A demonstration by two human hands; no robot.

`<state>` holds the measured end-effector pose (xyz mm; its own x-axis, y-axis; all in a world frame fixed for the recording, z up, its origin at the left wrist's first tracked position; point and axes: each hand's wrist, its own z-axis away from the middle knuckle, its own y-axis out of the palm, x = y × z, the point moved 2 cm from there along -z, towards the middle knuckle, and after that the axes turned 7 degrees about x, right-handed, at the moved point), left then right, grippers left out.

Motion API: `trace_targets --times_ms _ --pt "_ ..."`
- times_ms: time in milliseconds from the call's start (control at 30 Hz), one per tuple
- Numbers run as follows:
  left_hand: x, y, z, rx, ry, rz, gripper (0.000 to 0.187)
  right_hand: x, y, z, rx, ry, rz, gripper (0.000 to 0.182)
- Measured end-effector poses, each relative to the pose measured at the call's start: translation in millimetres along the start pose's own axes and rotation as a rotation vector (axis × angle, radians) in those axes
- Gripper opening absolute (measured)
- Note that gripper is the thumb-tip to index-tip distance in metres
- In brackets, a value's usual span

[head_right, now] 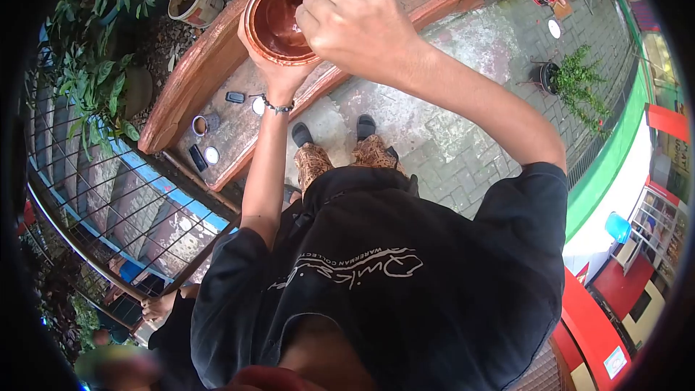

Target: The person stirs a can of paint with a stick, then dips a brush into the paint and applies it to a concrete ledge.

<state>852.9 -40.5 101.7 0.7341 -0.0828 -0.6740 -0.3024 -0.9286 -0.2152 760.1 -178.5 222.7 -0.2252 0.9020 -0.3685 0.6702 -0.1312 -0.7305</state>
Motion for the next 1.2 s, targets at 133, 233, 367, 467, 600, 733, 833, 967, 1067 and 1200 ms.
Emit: trace_targets --times_ms 133,233,367,467,600,733,833,967,1067,1200 --pt "-6 5 -15 -0.072 -0.046 0.05 0.114 3 3 -5 -0.006 -0.086 -0.113 0.007" --pt "-8 5 -19 -0.045 0.0 -0.066 0.116 -18 14 -15 -0.113 0.043 -0.01 0.005" --pt "-4 1 -19 -0.012 -0.04 -0.078 0.114 2 16 -10 -0.013 -0.046 -0.2 0.003" --pt "-2 -2 -20 -0.039 0.001 -0.028 0.112 2 17 -9 0.024 -0.014 -0.197 0.018" --pt "6 -8 -18 0.039 -0.033 -0.108 0.124 -8 21 -9 -0.084 0.055 -0.09 0.003" --pt "9 -11 -17 -0.027 -0.011 -0.044 0.112 9 16 -2 -0.01 -0.012 -0.23 0.004" --pt "10 -14 -10 -0.007 -0.01 -0.072 0.115 -7 15 -3 0.005 0.073 -0.157 0.011" --pt "17 -17 -5 -0.015 -0.018 -0.074 0.115 6 16 4 0.047 0.047 -0.248 0.012" --pt "15 -11 -1 -0.012 -0.04 -0.059 0.115 9 18 -1 0.056 0.025 -0.301 0.006" --pt "17 -19 0 -0.005 -0.043 -0.066 0.115 2 10 -1 -0.024 0.138 -0.091 0.005"
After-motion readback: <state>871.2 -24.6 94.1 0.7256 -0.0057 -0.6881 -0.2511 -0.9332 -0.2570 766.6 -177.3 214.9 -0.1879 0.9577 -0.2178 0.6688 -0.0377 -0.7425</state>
